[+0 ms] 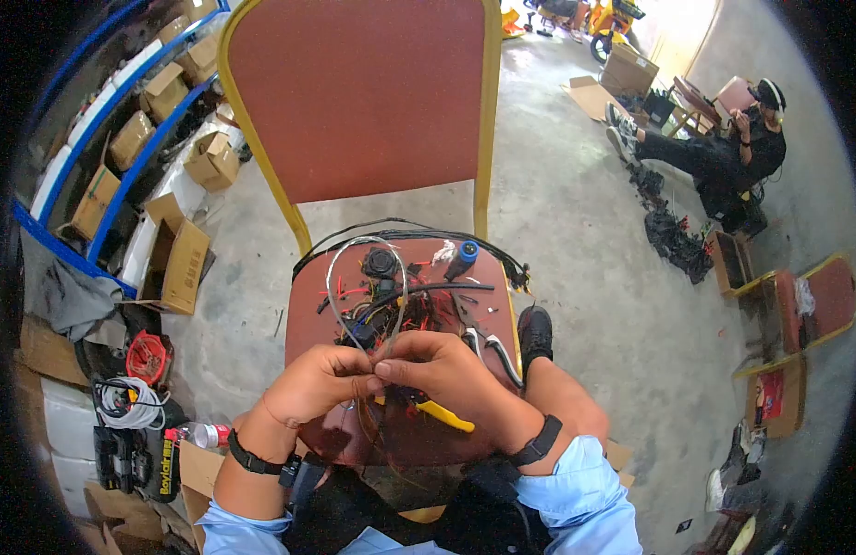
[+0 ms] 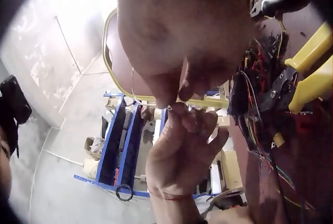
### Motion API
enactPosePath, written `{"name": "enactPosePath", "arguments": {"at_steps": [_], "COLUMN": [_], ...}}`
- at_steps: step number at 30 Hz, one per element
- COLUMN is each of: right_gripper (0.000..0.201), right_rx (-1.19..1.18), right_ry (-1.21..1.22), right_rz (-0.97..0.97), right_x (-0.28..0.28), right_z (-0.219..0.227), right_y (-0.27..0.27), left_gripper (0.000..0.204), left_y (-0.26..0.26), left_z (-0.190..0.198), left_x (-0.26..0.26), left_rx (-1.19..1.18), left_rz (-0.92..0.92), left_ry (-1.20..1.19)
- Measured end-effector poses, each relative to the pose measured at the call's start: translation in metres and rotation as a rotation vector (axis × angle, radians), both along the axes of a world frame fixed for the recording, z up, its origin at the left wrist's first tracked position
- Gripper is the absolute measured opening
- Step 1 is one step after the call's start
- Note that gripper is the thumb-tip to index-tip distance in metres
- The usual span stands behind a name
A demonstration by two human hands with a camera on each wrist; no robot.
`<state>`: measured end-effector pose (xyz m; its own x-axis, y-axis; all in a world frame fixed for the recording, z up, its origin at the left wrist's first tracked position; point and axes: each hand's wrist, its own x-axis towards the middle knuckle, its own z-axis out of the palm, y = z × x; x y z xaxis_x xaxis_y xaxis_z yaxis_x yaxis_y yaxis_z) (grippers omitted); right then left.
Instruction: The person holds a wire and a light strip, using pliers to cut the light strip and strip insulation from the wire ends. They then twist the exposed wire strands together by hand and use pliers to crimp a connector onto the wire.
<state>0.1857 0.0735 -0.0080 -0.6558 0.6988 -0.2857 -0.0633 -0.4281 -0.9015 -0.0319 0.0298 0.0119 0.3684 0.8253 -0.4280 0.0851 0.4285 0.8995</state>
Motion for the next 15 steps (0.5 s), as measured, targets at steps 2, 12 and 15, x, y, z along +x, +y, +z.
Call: {"name": "enactPosePath", "arguments": {"at_steps": [2, 12, 15], "right_gripper": [0.015, 0.03, 0.031], "right_rx": [-0.019, 0.169, 0.257], "right_ry": [-0.032, -0.285, -0.259], "right_rz": [-0.054, -0.322, -0.269], "right_x": [-0.002, -0.018, -0.015], "right_z": [0.002, -0.017, -0.009], "right_y": [-0.002, -0.002, 0.001], "left_gripper": [0.019, 0.011, 0.011], "left_y": [0.0, -0.004, -0.001], "left_z": [0.0, -0.008, -0.018], "left_x": [0.001, 0.026, 0.021], "left_rx": [0.012, 1.014, 0.757], "left_rz": [0.051, 0.148, 0.265], "left_ry": [-0.009, 0.842, 0.636]}}
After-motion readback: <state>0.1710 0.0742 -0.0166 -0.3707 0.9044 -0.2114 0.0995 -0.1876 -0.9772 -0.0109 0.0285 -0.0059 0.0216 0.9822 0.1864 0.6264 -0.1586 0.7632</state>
